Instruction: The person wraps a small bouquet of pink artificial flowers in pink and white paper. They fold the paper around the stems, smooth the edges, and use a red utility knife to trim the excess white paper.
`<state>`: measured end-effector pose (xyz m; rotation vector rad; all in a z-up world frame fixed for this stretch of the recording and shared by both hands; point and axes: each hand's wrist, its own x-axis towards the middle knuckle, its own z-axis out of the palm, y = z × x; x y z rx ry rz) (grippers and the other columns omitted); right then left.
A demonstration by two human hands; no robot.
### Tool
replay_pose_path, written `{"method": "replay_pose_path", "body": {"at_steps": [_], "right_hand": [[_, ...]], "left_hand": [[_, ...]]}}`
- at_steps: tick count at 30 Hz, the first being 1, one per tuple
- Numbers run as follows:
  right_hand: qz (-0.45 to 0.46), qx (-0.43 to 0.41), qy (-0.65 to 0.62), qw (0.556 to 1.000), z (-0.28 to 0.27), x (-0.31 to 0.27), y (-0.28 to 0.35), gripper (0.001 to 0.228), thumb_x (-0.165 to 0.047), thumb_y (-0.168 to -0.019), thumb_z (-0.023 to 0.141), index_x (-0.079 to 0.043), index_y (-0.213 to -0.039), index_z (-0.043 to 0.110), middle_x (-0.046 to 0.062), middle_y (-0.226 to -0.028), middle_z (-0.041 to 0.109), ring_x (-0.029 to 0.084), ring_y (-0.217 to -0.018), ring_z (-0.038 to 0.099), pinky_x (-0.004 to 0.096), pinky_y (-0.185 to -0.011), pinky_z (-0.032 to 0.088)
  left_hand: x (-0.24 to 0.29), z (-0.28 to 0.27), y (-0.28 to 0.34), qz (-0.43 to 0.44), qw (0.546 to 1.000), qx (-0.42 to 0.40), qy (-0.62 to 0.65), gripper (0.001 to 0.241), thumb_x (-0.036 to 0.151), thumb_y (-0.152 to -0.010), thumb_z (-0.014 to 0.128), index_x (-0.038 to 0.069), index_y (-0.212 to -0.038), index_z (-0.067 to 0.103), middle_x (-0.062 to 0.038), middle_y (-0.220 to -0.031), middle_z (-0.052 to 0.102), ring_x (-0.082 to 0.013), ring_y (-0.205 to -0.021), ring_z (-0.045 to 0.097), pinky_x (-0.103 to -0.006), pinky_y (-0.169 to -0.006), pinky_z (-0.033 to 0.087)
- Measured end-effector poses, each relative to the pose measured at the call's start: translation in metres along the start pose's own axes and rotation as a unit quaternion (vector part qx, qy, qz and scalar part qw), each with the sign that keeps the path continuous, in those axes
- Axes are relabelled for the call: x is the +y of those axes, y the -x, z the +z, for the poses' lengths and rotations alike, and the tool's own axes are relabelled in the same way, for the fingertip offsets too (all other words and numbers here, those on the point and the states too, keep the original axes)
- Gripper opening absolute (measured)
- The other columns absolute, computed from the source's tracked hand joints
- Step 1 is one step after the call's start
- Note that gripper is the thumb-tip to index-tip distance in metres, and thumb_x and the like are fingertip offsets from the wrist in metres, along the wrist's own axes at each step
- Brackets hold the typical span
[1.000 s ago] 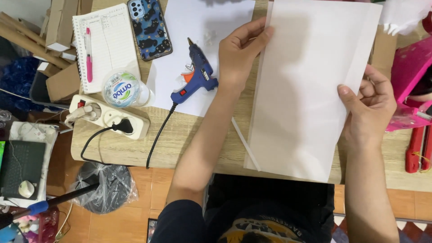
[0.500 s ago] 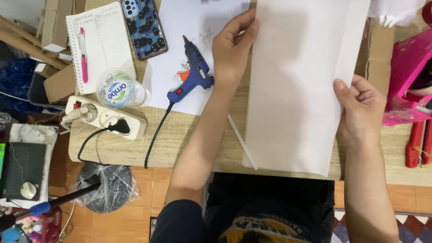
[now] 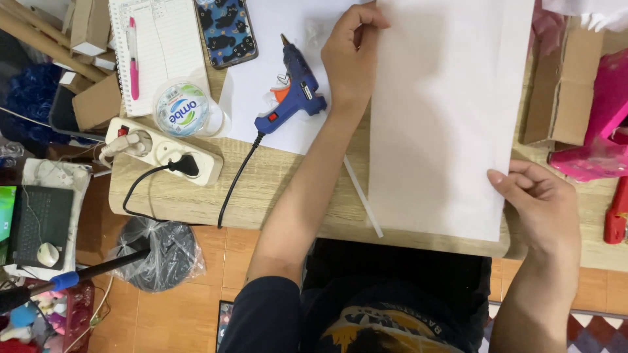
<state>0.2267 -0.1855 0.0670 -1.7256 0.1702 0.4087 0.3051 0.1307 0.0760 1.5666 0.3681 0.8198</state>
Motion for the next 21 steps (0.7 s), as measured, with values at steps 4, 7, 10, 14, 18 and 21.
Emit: {"method": "replay_pose_path", "body": {"at_steps": [4, 7, 10, 14, 18, 21], "right_hand": [[-0.081, 0.081, 0.073, 0.991, -0.016, 0.025, -0.002, 0.020, -0.015, -0.103, 0.076, -0.008, -0.121, 0.069, -0.005, -0.090, 0.067, 0.000, -0.084, 0.059, 0.016, -0.081, 0.056], [-0.112, 0.116, 0.111, 0.981, -0.019, 0.036, -0.006, 0.019, -0.018, -0.108, 0.078, -0.009, -0.123, 0.071, -0.008, -0.089, 0.065, -0.002, -0.083, 0.056, 0.015, -0.078, 0.052], [-0.136, 0.134, 0.149, 0.970, -0.018, 0.038, -0.007, 0.018, -0.017, -0.111, 0.079, -0.008, -0.124, 0.071, -0.009, -0.089, 0.063, -0.001, -0.084, 0.053, 0.016, -0.079, 0.050], [-0.184, 0.144, 0.247, 0.940, -0.008, 0.031, -0.003, 0.021, -0.009, -0.111, 0.079, -0.001, -0.129, 0.071, 0.006, -0.101, 0.070, 0.012, -0.090, 0.062, 0.027, -0.081, 0.055], [-0.279, 0.144, 0.324, 0.892, -0.011, 0.050, -0.010, 0.023, -0.008, -0.116, 0.076, 0.000, -0.136, 0.069, 0.014, -0.103, 0.071, 0.021, -0.087, 0.063, 0.034, -0.079, 0.049], [-0.265, 0.143, 0.319, 0.899, -0.010, 0.050, -0.009, 0.022, -0.008, -0.117, 0.076, 0.000, -0.136, 0.069, 0.010, -0.098, 0.068, 0.018, -0.083, 0.059, 0.033, -0.076, 0.046]], "left_hand": [[-0.004, 0.008, 0.006, 0.035, 0.999, -0.028, 0.013, 0.025, -0.002, -0.088, 0.058, 0.017, -0.083, 0.072, 0.007, -0.093, 0.074, -0.0084, -0.091, 0.068, -0.0211, -0.083, 0.051], [-0.019, 0.011, 0.003, 0.043, 0.998, -0.035, -0.015, 0.017, 0.009, -0.092, 0.059, 0.016, -0.087, 0.073, 0.006, -0.086, 0.071, -0.0091, -0.081, 0.061, -0.0235, -0.079, 0.049], [-0.032, 0.010, -0.005, 0.019, 0.997, -0.048, -0.056, 0.017, 0.024, -0.092, 0.058, 0.015, -0.090, 0.073, 0.006, -0.080, 0.071, -0.0091, -0.069, 0.058, -0.0266, -0.074, 0.047], [-0.036, 0.009, -0.009, 0.005, 0.994, -0.058, -0.095, 0.021, 0.028, -0.090, 0.057, 0.016, -0.091, 0.074, 0.006, -0.077, 0.075, -0.0094, -0.065, 0.062, -0.0273, -0.071, 0.048], [-0.050, 0.011, -0.011, 0.017, 0.987, -0.086, -0.135, 0.016, 0.024, -0.094, 0.054, 0.015, -0.098, 0.066, 0.004, -0.091, 0.077, -0.0140, -0.066, 0.071, -0.0325, -0.074, 0.052], [-0.070, 0.015, -0.008, -0.056, 0.981, -0.179, -0.047, 0.044, 0.044, -0.094, 0.058, 0.011, -0.123, 0.050, -0.006, -0.115, 0.078, -0.0240, -0.112, 0.079, -0.0359, -0.097, 0.057]]}}
